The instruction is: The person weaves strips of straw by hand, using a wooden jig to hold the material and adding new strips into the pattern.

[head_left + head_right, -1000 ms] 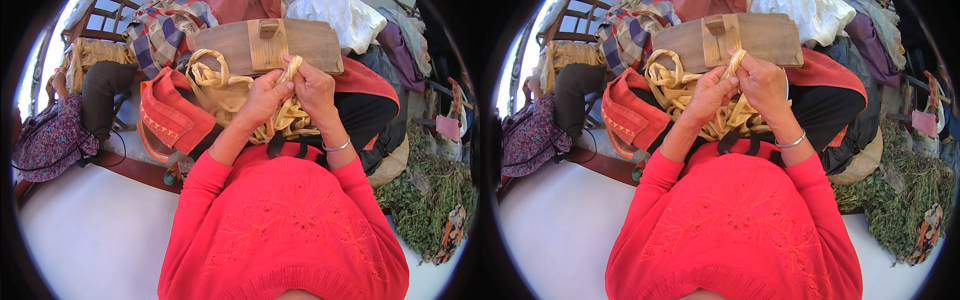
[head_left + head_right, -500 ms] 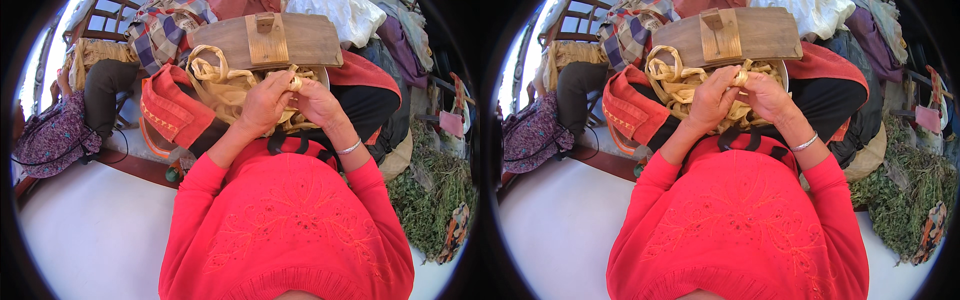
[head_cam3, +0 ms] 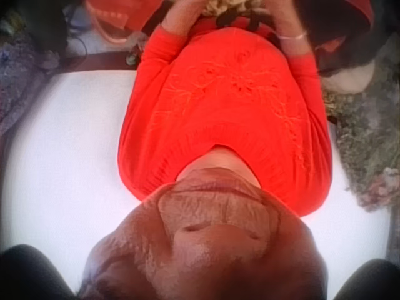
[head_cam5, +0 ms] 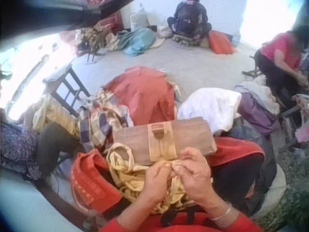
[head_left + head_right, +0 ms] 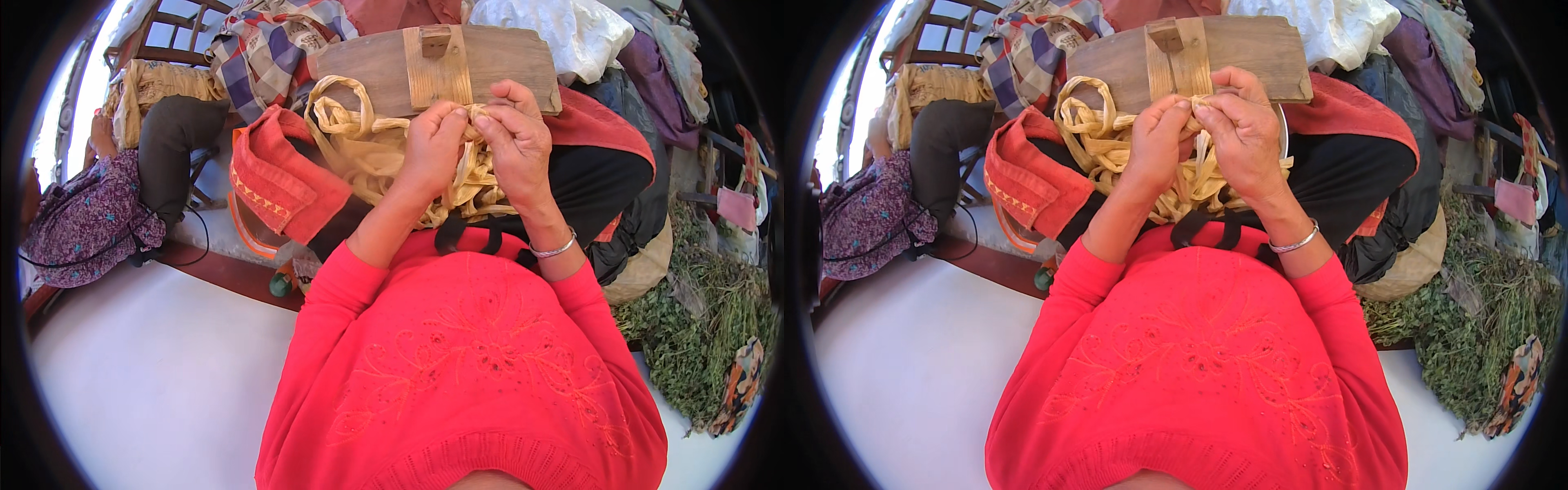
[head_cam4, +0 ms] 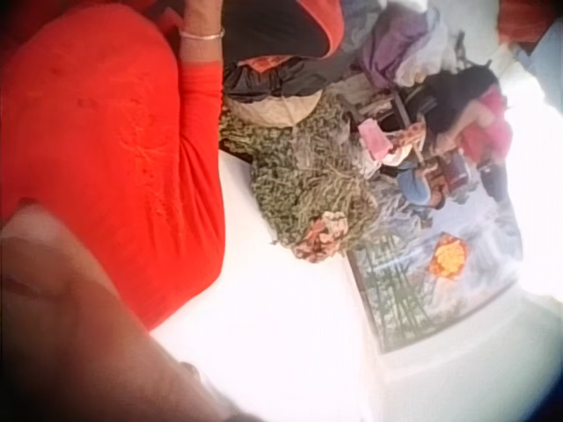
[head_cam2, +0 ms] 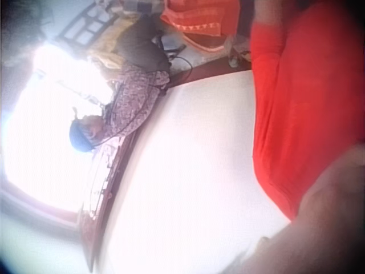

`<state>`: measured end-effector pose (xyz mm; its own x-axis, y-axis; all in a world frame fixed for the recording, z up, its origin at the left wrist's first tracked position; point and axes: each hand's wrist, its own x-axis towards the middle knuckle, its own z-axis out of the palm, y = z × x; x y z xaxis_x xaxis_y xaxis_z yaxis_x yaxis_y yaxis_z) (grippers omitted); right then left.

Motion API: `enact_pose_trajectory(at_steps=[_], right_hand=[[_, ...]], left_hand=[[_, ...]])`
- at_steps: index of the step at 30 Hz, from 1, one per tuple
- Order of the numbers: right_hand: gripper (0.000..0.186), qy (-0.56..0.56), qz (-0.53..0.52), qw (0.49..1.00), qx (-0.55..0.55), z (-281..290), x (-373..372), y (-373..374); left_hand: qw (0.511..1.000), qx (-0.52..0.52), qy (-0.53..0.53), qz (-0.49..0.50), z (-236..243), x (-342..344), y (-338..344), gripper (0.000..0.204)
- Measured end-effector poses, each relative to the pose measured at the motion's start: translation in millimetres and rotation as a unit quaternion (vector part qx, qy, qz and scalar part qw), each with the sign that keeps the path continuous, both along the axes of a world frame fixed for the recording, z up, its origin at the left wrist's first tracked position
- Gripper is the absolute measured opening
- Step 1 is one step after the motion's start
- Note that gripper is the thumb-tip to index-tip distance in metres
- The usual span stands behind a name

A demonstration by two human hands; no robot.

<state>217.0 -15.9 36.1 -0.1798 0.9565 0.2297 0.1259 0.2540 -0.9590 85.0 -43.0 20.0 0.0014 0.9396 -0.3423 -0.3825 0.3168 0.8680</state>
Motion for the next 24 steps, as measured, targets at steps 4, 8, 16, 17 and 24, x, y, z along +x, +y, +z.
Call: enact_pose_trajectory(at_steps=[4, 8, 16, 17, 24], right_hand=[[0.006, 0.094, -0.014, 0.994, -0.052, -16, 3, -1], [0.008, 0.132, 0.03, 0.985, -0.108, -27, 8, -9], [0.02, -0.193, 0.244, 0.925, -0.216, 23, 34, 27], [0.02, -0.241, 0.272, 0.911, -0.197, 27, 37, 30], [0.023, -0.237, 0.23, 0.944, -0.029, 21, 51, 33]], left_hand=[[0.994, -0.06, -0.078, -0.036, 4, -10, -35, 0.016], [0.873, 0.245, 0.422, -0.019, 2, -27, -39, 0.005], [0.764, 0.357, 0.53, -0.089, 11, -38, -14, 0.011], [0.822, 0.312, 0.466, -0.1, 11, -40, -11, 0.009], [0.942, 0.133, 0.255, -0.171, 9, -59, -4, 0.008]])
